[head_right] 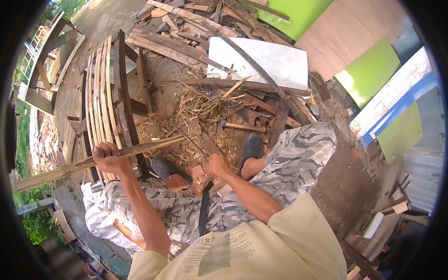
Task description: The person sits on the ground and uses a machete to repeatedly strike and shape a thin wooden stick. The person holds the stick with one hand and swings the machete with the other to shave off material.
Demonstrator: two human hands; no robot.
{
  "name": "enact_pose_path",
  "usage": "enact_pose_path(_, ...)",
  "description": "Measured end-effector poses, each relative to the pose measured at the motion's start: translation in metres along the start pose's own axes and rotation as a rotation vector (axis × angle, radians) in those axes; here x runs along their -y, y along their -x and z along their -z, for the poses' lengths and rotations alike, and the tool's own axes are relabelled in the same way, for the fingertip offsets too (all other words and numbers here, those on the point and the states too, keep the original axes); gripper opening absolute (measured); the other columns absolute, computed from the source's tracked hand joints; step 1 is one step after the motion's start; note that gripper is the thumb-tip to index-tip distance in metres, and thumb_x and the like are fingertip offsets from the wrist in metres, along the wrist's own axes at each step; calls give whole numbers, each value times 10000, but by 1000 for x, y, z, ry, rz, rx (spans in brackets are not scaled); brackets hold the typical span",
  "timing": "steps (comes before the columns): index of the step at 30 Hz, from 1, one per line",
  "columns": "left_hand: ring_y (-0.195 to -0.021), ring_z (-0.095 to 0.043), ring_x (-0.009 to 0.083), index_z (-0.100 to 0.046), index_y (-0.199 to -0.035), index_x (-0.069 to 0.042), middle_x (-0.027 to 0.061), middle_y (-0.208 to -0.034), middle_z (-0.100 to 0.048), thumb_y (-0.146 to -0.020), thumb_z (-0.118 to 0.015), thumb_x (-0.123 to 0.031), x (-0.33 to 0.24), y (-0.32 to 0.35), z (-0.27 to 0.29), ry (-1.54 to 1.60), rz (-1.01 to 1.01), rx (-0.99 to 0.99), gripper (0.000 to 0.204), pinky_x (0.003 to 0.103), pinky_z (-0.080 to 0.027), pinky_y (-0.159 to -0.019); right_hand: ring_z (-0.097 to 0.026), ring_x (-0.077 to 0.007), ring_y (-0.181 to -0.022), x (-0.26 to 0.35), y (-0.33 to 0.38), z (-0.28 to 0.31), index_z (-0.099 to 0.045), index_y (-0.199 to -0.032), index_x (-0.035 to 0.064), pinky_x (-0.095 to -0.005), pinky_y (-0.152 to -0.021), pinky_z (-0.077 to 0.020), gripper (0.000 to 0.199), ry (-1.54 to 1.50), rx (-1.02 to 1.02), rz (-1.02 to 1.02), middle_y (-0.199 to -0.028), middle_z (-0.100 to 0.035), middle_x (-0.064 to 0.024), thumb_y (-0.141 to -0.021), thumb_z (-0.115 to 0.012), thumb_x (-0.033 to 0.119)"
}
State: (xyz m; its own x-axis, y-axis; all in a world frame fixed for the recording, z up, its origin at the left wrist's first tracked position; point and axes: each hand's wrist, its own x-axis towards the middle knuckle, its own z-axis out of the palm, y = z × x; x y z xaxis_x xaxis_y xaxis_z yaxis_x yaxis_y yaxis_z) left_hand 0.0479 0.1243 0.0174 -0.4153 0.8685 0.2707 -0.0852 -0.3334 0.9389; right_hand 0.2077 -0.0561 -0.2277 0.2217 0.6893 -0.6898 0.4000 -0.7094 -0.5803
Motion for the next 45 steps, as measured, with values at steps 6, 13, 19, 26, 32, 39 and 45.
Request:
enact_pose_path(6,-446,-197,100,-209,-612,-152,-9,-521,-204,-969,-305,-271,2,1,-8,-17,-3,9,387,271,-143,-420,-680,-389,-732,5,4,-6,-669,-920,-78,-462,-669,-531,359,-82,-74,192,-774,-668,-264,-756,-666,242)
enact_pose_path(13,-434,-191,101,-192,-612,-157,-17,-519,-187,-959,-316,-269,14,-21,18,17,28,-62,386,274,-140,-401,-660,-458,-801,70,54,16,-660,-938,-93,-497,-752,-535,389,-7,-43,250,-805,-657,-299,-753,-667,250)
enact_pose_path(19,-445,-196,115,-201,-605,-157,-4,-520,-204,-947,-318,-265,4,-6,4,-3,56,-39,377,284,-146,-419,-656,-443,-766,-6,6,8,-681,-923,-54,-483,-725,-526,368,22,58,-71,-777,-644,-307,-766,-671,278)
enact_pose_path(26,-450,-189,107,-196,-621,-152,-12,-538,-190,-945,-333,-281,3,-4,-3,-6,25,-3,375,279,-156,-420,-672,-432,-807,42,25,-6,-680,-929,-67,-475,-732,-542,359,-42,-180,380,-811,-645,-327,-751,-690,245)
enact_pose_path(32,-427,-192,96,-201,-604,-154,-10,-506,-204,-954,-329,-288,8,-13,8,22,0,-102,396,266,-131,-400,-673,-421,-769,29,7,7,-677,-1000,-21,-464,-689,-544,350,14,18,85,-728,-638,-305,-769,-651,240)
enact_pose_path(39,-423,-193,99,-194,-611,-159,-7,-504,-198,-945,-320,-278,6,-4,7,-19,21,-45,377,263,-136,-397,-658,-462,-737,27,17,5,-680,-865,-72,-479,-697,-536,309,-89,-29,139,-759,-647,-306,-749,-661,213)
enact_pose_path(45,-420,-186,97,-184,-603,-163,-14,-510,-187,-956,-312,-268,0,-7,0,-46,10,-100,390,263,-131,-397,-668,-450,-805,61,40,15,-674,-845,-87,-486,-725,-534,313,15,-40,299,-813,-655,-314,-773,-663,217)
